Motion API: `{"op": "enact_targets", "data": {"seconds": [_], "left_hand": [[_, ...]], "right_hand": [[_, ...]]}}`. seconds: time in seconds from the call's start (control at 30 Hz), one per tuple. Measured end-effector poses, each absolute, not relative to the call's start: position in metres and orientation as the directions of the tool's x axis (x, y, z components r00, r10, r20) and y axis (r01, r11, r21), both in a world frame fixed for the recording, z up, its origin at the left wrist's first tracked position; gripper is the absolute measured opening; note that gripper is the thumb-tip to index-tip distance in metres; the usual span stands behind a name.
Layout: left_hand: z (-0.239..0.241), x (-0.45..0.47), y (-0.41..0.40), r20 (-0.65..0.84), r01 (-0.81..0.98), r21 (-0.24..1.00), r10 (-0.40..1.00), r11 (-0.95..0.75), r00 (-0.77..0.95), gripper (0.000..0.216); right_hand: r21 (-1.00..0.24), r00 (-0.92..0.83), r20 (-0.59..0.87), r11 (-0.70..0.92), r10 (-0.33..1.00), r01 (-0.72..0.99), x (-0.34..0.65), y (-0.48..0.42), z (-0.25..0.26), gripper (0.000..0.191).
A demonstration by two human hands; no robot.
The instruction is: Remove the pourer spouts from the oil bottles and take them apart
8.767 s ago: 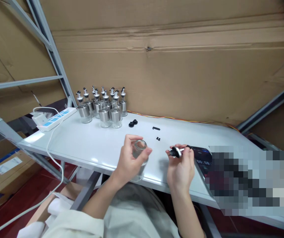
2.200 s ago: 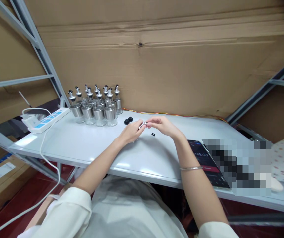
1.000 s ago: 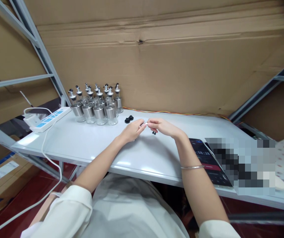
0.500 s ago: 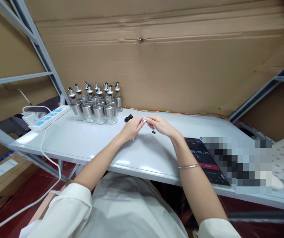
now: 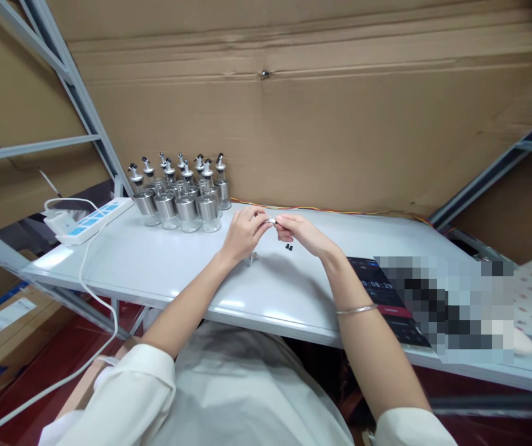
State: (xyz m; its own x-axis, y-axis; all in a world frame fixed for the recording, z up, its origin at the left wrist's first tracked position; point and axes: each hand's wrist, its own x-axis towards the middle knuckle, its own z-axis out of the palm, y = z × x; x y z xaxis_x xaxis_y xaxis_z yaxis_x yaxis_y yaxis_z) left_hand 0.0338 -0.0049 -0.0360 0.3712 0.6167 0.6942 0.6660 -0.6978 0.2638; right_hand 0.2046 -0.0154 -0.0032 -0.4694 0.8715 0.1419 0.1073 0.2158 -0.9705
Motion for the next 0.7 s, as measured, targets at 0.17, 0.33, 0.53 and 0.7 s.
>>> {"op": "enact_targets", "data": {"seconds": [0.17,0.33,0.53,0.7], "left_hand": [[-0.033,0.034,-0.007,0.621,0.674,0.317,0.683,-0.668,0.385,0.028],[-0.029,0.036,-0.009,0.558,0.664,0.408,0.747,-0.626,0.361,0.030],[-0.033,0.038,-0.008,0.482,0.555,0.600,0.814,-0.577,0.324,0.033],[-0.035,0.042,-0.008,0.327,0.292,0.854,0.881,-0.431,0.343,0.032]], "right_hand": [[-0.943,-0.478,0.155,0.274,0.865,0.190,0.206,-0.011,-0.009,0.040],[-0.887,-0.473,0.163,0.338,0.866,0.314,0.206,-0.009,-0.010,0.038],[-0.788,-0.363,0.226,0.389,0.904,0.477,0.197,-0.014,-0.009,0.033],[-0.640,-0.303,0.396,0.498,0.867,0.586,0.191,-0.015,-0.014,0.031]]}}
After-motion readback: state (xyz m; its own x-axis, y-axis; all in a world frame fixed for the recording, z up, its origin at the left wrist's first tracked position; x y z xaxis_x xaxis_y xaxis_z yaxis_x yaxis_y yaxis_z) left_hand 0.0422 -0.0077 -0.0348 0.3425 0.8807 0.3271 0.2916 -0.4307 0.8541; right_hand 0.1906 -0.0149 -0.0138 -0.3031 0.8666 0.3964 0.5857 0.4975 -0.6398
